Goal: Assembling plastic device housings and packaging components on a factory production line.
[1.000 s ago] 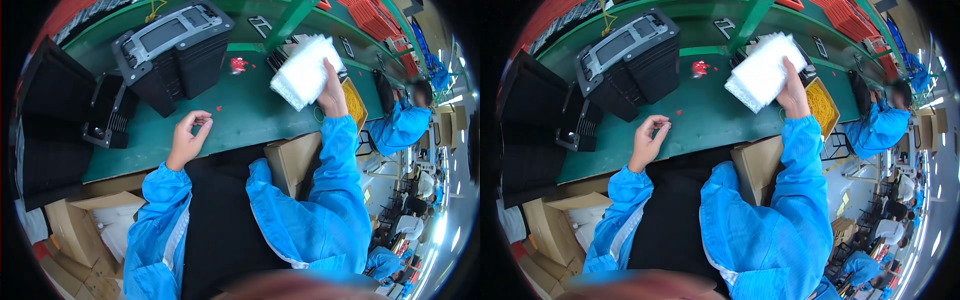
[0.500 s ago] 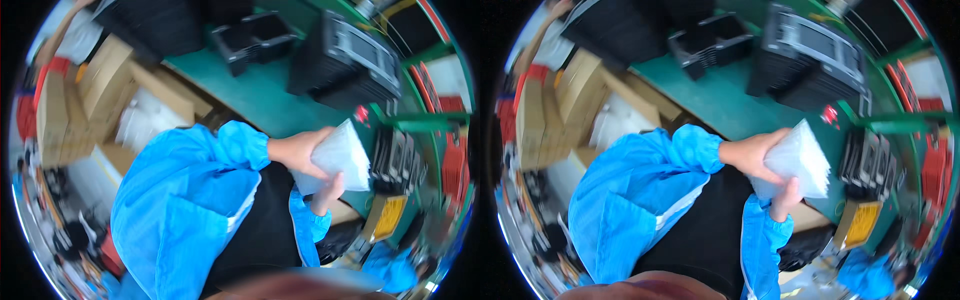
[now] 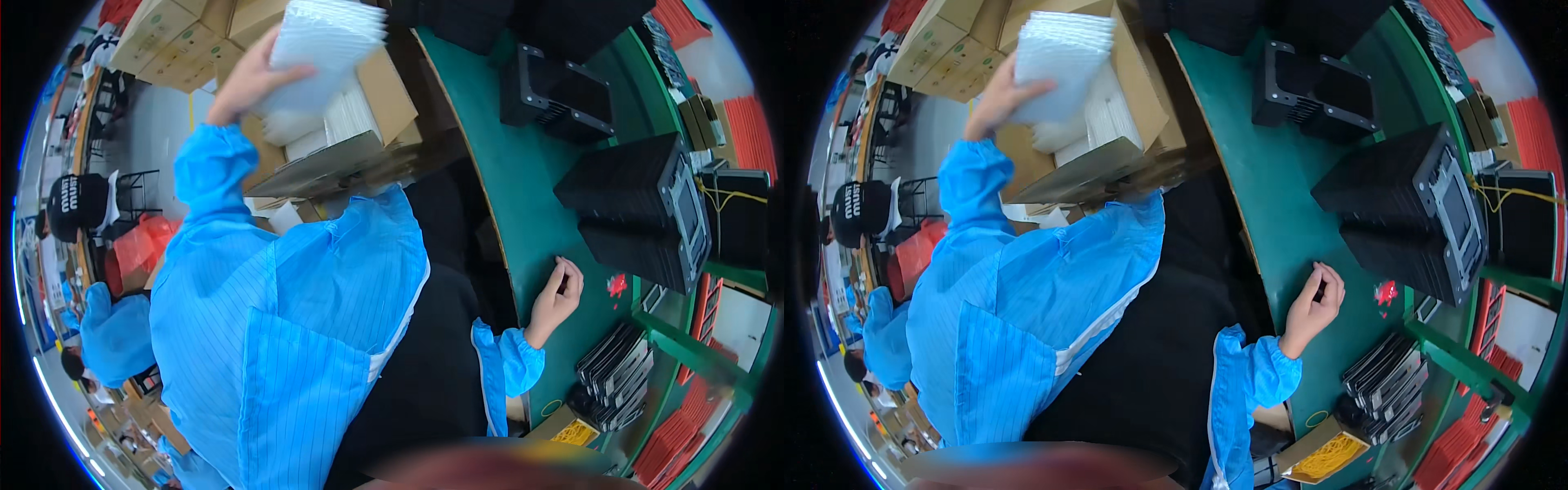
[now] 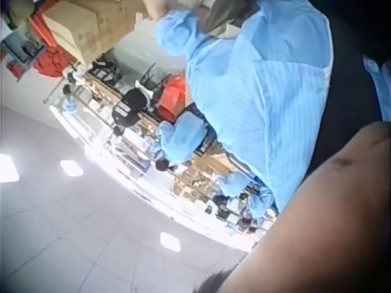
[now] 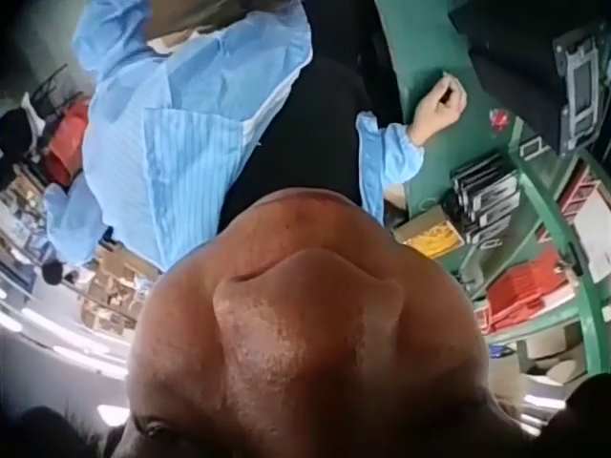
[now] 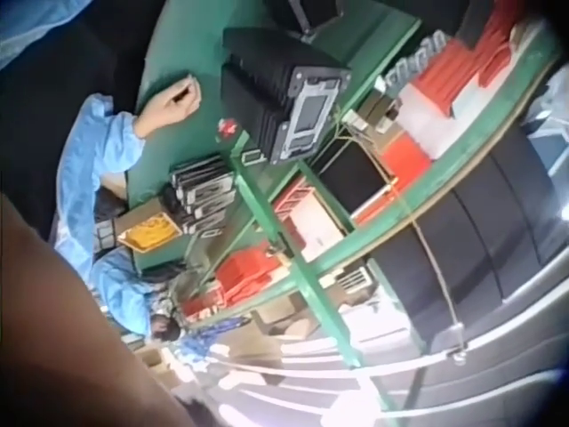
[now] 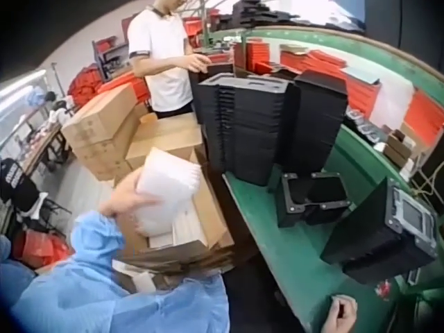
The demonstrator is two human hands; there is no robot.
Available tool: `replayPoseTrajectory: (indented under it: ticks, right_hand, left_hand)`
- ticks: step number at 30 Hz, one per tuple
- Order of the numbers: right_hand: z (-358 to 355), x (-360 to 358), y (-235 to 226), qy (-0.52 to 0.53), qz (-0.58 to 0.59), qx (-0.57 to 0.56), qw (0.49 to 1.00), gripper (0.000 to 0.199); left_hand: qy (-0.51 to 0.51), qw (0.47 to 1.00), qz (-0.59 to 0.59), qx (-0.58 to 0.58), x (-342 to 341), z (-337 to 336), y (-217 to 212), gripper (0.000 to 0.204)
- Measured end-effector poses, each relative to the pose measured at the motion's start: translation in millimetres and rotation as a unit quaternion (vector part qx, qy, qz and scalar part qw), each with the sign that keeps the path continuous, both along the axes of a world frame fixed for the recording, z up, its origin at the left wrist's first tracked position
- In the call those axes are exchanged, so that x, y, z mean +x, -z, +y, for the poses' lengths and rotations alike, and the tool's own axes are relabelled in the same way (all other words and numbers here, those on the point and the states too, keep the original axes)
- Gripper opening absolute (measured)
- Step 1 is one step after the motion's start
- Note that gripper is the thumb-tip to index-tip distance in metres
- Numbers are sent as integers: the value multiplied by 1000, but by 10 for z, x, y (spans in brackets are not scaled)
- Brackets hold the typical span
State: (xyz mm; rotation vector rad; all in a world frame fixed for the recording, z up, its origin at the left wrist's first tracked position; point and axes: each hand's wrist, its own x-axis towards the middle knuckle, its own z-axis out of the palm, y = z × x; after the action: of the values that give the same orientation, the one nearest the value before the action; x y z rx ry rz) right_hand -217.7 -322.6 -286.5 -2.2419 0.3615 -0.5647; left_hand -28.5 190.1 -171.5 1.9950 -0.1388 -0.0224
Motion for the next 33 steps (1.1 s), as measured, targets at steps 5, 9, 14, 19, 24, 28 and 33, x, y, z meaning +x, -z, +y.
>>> replayPoseTrajectory:
  ticks: [5, 9, 14, 19, 24, 28, 33]
  right_hand:
    - [-6, -12, 4, -13, 2, -25, 1000, 11]
    - [-30, -52, 31, -11, 0, -39, 999, 14]
    - [24, -42, -9, 12, -22, -46, 999, 9]
    - [-2, 46, -65, 19, -15, -51, 998, 5]
    - [-76, 18, -131, 1, -33, 29, 999, 5]
    - [-539, -157, -326, 94, -61, 101, 989, 9]
    - [-1708, 232, -672, 172, -15, -134, 976, 16]
  left_hand:
    - [-28, 938, 92, 332, 442, 1306, 847, 61]
    - [-50, 888, 107, 443, 769, 1177, 1534, 63]
    - [-72, 861, 40, 502, 1085, 837, 2007, 66]
    - [-125, 805, 168, 555, 934, 176, 1446, 99]
    - [-79, 646, 266, 711, 1299, 557, 1890, 125]
    - [45, 674, 231, 701, 1208, 535, 1497, 80]
    - [277, 884, 236, 294, 239, -1126, -51, 56]
